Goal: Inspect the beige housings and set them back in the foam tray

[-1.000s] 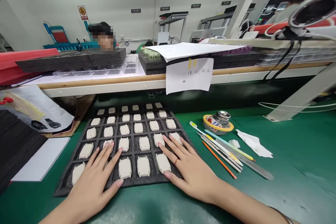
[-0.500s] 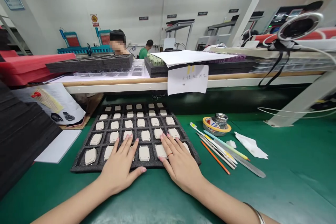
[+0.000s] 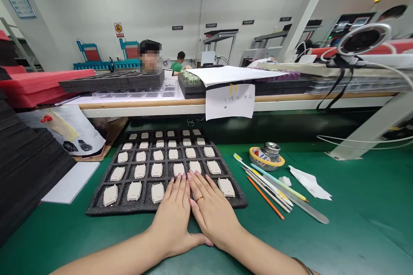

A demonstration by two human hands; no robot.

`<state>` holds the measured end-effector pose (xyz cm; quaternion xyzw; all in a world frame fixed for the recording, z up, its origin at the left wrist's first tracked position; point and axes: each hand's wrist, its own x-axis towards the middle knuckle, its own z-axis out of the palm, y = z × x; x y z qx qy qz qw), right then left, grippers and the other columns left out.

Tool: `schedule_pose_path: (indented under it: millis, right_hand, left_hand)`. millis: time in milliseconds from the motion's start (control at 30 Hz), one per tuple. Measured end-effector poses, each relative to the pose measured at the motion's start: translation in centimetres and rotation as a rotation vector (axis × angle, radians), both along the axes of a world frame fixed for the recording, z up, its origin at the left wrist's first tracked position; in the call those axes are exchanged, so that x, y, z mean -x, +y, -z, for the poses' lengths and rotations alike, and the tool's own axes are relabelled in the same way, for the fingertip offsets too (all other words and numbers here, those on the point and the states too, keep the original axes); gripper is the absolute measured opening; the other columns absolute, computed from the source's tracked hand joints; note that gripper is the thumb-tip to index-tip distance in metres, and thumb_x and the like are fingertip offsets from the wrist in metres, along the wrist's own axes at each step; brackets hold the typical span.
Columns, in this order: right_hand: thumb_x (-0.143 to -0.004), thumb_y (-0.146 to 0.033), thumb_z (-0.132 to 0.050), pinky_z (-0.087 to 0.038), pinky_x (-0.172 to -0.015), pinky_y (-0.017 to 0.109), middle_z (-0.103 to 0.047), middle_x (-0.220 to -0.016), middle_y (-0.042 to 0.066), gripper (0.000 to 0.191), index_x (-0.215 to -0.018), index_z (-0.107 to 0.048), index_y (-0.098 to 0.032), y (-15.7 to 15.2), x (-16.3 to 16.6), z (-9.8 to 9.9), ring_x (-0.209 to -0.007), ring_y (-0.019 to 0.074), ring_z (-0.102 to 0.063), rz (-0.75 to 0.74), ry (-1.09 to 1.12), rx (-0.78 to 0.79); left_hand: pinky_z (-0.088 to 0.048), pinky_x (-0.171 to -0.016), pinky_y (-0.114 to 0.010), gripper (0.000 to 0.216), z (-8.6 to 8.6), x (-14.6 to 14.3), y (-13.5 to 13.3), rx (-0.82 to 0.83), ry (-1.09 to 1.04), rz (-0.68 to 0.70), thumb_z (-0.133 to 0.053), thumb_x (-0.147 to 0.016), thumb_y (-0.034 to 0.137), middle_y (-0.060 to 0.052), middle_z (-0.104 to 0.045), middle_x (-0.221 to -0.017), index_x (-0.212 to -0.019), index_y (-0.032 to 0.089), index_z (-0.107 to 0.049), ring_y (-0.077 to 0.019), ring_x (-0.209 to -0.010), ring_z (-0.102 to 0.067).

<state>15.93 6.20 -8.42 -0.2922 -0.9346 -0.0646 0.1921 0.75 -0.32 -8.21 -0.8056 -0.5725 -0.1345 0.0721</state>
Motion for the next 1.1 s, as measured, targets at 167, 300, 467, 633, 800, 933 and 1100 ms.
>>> schedule_pose_path:
  millis: [167, 300, 467, 633, 800, 933, 1100]
  right_hand:
    - [-0.103, -0.046, -0.033, -0.039, -0.116, 0.051, -0.031, -0.157, 0.013, 0.063, -0.151, -0.035, -0.003, 0.6, -1.2, -0.6, -0.144, 0.0294, -0.036, 0.026, -0.044, 0.034]
    - [-0.101, -0.061, -0.031, -0.037, -0.117, 0.055, -0.026, -0.159, 0.013, 0.078, -0.155, -0.023, -0.005, 1.5, -3.2, -0.3, -0.146, 0.0306, -0.033, 0.095, -0.051, 0.074]
    - [-0.101, -0.057, -0.036, -0.042, -0.113, 0.055, -0.03, -0.158, 0.01, 0.082, -0.158, 0.004, -0.014, 2.5, -5.9, 0.4, -0.144, 0.0271, -0.038, 0.085, -0.009, -0.039]
    - [-0.102, -0.052, -0.037, -0.049, -0.107, 0.052, -0.033, -0.157, 0.009, 0.077, -0.159, -0.001, -0.014, 2.6, -7.7, 0.5, -0.14, 0.0274, -0.043, 0.077, 0.007, -0.11]
    - [-0.101, -0.052, -0.038, -0.048, -0.107, 0.052, -0.032, -0.158, 0.011, 0.079, -0.159, 0.0, -0.013, 2.3, -7.7, 0.7, -0.141, 0.0292, -0.042, 0.083, 0.016, -0.094]
    - [-0.098, -0.058, -0.042, -0.044, -0.112, 0.055, -0.027, -0.16, 0.013, 0.089, -0.158, 0.006, -0.012, 2.0, -6.5, 1.0, -0.145, 0.0314, -0.034, 0.098, 0.019, -0.006]
    - [-0.099, -0.062, -0.033, -0.035, -0.119, 0.053, -0.018, -0.162, 0.011, 0.082, -0.158, -0.009, -0.011, 1.5, -3.6, -0.3, -0.15, 0.0289, -0.022, 0.027, -0.048, 0.215]
  left_hand:
    - [-0.026, -0.119, -0.055, 0.099, -1.3, 1.7, -0.4, 0.062, 0.078, 0.06, -0.042, -0.088, 0.077, -0.021, -0.022, -0.159, -0.154, 0.005, -0.022, -0.0351, -0.148, -0.021]
    - [-0.021, -0.12, -0.056, 0.093, -1.5, 4.6, -1.6, 0.011, 0.151, -0.018, -0.041, -0.093, 0.071, -0.016, -0.02, -0.161, -0.158, 0.013, -0.009, -0.0328, -0.149, -0.019]
    - [-0.01, -0.123, -0.048, 0.08, -0.6, 10.0, -4.2, -0.081, 0.232, -0.186, -0.041, -0.098, 0.059, -0.01, -0.024, -0.161, -0.158, 0.017, -0.007, -0.0275, -0.148, -0.024]
    - [-0.023, -0.119, -0.052, 0.073, 0.4, 14.9, -7.1, -0.156, 0.247, -0.376, -0.036, -0.1, 0.054, -0.01, -0.029, -0.159, -0.158, 0.02, -0.009, -0.0294, -0.145, -0.031]
    - [-0.03, -0.116, -0.052, 0.074, 0.4, 16.2, -7.9, -0.155, 0.235, -0.404, -0.035, -0.1, 0.054, -0.01, -0.032, -0.158, -0.158, 0.018, -0.008, -0.0305, -0.145, -0.033]
    - [-0.019, -0.12, -0.055, 0.08, -0.3, 15.0, -6.4, -0.165, 0.25, -0.348, -0.038, -0.098, 0.058, -0.012, -0.034, -0.157, -0.158, 0.016, -0.006, -0.0321, -0.145, -0.032]
    - [-0.027, -0.118, -0.052, 0.084, -0.7, 12.3, -3.3, -0.068, 0.184, -0.242, -0.04, -0.098, 0.06, -0.012, -0.03, -0.158, -0.158, 0.016, -0.002, -0.0301, -0.146, -0.03]
